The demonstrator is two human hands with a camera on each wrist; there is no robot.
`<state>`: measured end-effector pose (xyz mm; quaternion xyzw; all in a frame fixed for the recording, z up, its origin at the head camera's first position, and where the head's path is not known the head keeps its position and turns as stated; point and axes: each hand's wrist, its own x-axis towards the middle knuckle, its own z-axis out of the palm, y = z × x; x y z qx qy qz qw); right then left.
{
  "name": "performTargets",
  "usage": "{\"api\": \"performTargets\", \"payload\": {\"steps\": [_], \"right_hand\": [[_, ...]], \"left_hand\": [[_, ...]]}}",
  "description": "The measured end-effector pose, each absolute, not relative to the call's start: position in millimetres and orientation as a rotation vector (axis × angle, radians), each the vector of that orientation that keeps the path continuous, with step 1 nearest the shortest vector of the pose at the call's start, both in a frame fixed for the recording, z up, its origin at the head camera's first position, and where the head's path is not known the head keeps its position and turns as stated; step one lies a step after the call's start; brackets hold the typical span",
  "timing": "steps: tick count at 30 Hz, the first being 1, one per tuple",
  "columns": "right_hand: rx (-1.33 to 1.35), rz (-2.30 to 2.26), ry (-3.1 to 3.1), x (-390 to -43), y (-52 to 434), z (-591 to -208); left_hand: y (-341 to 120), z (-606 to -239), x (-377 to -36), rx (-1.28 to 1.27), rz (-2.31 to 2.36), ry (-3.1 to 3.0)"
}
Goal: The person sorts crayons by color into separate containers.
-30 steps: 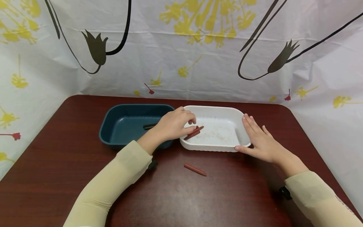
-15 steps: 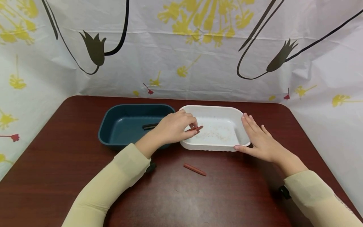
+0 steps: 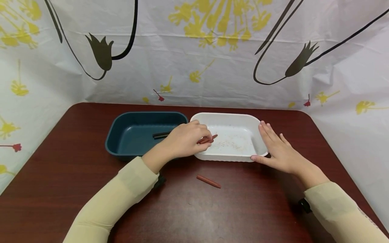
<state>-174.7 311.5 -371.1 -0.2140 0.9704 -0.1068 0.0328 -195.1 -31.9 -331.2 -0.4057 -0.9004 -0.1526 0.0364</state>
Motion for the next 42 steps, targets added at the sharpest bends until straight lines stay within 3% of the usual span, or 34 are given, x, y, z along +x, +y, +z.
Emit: {"api": "performTargets", "payload": {"steps": [42], "right_hand": [[-0.654, -0.317, 2.974, -176, 312, -371]], "left_hand": [[-53, -334, -166, -1.387, -0.49, -2.741]]}}
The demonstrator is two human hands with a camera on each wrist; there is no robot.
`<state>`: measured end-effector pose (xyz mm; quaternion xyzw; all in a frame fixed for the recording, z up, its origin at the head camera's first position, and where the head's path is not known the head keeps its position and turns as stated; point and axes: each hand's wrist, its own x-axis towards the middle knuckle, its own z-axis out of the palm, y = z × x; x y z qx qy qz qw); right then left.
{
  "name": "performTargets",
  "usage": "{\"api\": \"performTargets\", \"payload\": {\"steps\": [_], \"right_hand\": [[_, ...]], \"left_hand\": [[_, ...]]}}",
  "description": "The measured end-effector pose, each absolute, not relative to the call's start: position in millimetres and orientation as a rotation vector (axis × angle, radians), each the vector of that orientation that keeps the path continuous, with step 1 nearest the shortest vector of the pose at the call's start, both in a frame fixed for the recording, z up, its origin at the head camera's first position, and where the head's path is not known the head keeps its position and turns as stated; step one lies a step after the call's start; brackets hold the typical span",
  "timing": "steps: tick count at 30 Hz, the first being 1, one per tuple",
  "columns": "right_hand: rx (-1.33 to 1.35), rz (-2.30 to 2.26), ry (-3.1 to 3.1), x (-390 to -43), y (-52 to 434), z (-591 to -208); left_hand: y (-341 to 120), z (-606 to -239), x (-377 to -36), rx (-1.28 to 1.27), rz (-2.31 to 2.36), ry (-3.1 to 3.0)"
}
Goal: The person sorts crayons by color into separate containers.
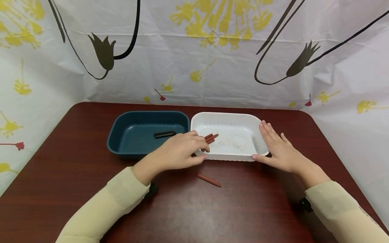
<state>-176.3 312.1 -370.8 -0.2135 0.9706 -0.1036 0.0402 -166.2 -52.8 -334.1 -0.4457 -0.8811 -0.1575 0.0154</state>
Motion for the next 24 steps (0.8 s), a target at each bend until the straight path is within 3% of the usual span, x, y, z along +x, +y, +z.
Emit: {"api": "performTargets", "payload": {"steps": [24], "right_hand": [[-0.649, -0.318, 2.98, -175, 313, -372]], "left_hand": [[-53, -342, -149, -1.483, -0.353, -2.729]]}}
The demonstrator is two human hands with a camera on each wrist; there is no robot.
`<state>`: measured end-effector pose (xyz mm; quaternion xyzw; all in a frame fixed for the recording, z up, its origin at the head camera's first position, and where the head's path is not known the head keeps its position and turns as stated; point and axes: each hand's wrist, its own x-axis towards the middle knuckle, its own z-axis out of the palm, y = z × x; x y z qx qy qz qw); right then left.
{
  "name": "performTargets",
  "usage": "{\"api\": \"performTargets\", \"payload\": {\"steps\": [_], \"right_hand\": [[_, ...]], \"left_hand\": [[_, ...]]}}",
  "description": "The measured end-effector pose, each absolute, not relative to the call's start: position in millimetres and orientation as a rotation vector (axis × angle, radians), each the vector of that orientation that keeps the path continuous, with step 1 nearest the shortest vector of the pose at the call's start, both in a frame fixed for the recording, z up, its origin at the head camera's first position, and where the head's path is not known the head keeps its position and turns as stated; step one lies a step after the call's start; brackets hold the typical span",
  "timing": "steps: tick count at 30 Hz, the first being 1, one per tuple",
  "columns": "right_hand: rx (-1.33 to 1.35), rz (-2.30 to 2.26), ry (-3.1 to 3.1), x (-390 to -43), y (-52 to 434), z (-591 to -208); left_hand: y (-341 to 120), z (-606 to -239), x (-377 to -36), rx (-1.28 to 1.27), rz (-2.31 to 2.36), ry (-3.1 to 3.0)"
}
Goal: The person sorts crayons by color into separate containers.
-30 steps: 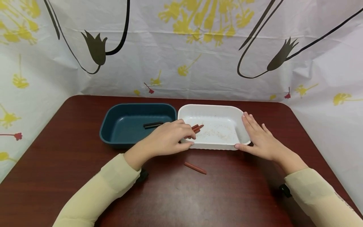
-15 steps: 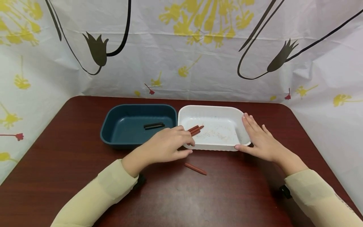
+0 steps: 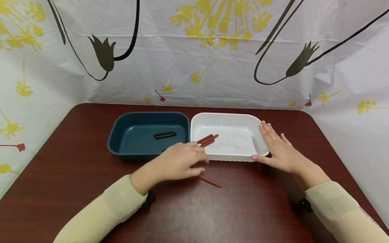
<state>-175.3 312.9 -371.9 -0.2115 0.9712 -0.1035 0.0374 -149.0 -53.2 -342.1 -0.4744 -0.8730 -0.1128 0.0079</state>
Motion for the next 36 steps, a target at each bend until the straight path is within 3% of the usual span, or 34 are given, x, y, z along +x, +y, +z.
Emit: {"api": "performTargets", "payload": {"steps": [36], "right_hand": [[-0.644, -0.321, 2.977, -175, 313, -372]], "left_hand": [[-27, -360, -142, -1.663, -0.127, -2.818]]}}
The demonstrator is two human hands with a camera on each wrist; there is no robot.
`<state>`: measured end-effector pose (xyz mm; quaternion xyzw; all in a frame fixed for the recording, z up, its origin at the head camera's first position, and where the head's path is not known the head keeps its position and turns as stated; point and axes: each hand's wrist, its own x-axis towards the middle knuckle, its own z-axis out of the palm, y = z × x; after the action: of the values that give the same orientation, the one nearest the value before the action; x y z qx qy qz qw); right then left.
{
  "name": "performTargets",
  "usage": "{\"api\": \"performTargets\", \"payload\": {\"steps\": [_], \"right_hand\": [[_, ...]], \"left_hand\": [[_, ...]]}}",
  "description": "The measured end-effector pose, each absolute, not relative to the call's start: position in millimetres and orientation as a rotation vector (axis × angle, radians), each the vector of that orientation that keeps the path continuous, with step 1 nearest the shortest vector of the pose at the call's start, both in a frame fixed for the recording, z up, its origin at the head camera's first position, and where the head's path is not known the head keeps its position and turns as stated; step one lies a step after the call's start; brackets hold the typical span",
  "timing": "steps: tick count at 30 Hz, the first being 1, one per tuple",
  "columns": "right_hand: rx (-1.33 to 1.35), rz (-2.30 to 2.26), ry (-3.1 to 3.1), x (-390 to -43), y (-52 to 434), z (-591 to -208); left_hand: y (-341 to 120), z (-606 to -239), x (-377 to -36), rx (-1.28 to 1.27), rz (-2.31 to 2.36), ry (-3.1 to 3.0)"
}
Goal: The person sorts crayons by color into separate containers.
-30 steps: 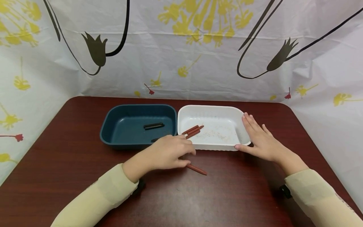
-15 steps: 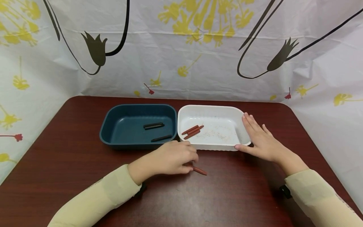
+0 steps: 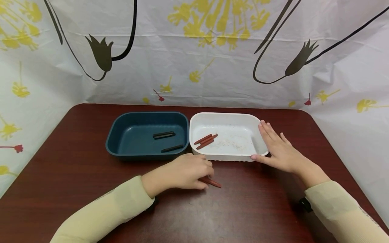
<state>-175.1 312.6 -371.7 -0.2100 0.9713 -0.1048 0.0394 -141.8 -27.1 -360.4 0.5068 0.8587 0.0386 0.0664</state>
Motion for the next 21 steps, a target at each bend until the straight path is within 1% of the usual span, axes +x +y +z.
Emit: {"api": "performTargets", "payload": {"steps": [21], "right_hand": [[-0.653, -0.321, 2.983, -175.3, 312.5, -372.4]], "left_hand": [[-19.4, -364.9, -144.6, 1.451, 0.076, 2.534]]}}
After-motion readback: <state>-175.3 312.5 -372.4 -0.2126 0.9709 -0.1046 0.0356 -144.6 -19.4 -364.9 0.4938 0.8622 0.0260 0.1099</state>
